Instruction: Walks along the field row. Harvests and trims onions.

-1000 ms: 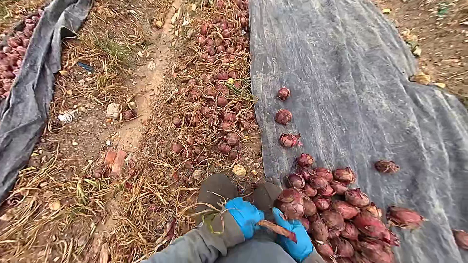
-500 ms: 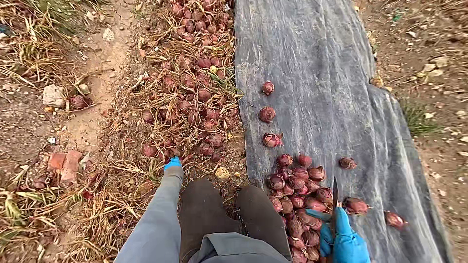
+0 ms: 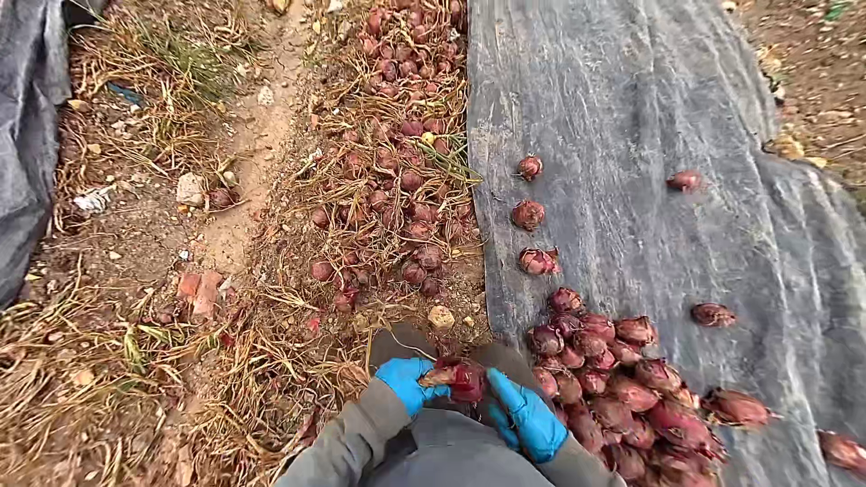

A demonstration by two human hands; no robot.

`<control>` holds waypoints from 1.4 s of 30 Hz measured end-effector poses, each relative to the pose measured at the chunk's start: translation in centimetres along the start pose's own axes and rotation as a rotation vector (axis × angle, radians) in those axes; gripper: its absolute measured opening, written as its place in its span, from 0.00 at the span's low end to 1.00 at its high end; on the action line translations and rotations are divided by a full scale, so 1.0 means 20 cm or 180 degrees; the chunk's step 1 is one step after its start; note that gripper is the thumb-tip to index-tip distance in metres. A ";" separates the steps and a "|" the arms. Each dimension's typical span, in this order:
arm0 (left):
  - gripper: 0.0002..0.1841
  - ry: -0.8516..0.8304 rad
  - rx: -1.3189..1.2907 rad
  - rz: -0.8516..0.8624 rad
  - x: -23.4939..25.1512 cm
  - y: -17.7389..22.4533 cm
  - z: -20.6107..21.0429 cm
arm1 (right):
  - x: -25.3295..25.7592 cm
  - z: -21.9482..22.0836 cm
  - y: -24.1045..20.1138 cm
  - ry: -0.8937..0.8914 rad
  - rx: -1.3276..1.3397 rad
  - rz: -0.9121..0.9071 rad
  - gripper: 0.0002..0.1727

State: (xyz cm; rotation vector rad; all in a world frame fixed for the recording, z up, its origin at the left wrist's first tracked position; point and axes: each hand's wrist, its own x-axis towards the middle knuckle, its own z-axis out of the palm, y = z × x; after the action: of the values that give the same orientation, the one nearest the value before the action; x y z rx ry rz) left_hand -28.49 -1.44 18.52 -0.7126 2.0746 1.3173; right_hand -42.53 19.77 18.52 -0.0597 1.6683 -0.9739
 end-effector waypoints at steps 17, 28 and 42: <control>0.18 -0.0754 0.1646 0.1060 -0.17 0.52 0.37 | -0.26 -0.12 0.23 0.0308 0.0272 -0.0540 0.18; 0.30 0.0354 0.1877 -0.1986 0.28 -0.48 -0.32 | -0.07 -0.50 0.10 0.2302 0.0217 -0.0838 0.34; 0.20 0.0355 0.2436 -0.1242 1.27 -0.79 -0.57 | -0.19 -0.32 0.10 0.1680 -0.0064 0.0290 0.32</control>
State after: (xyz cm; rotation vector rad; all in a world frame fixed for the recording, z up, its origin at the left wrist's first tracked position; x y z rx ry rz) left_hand -37.18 -21.21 -5.24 -0.7778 2.1464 0.2286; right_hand -45.65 26.73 20.36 0.2808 2.1394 -0.9540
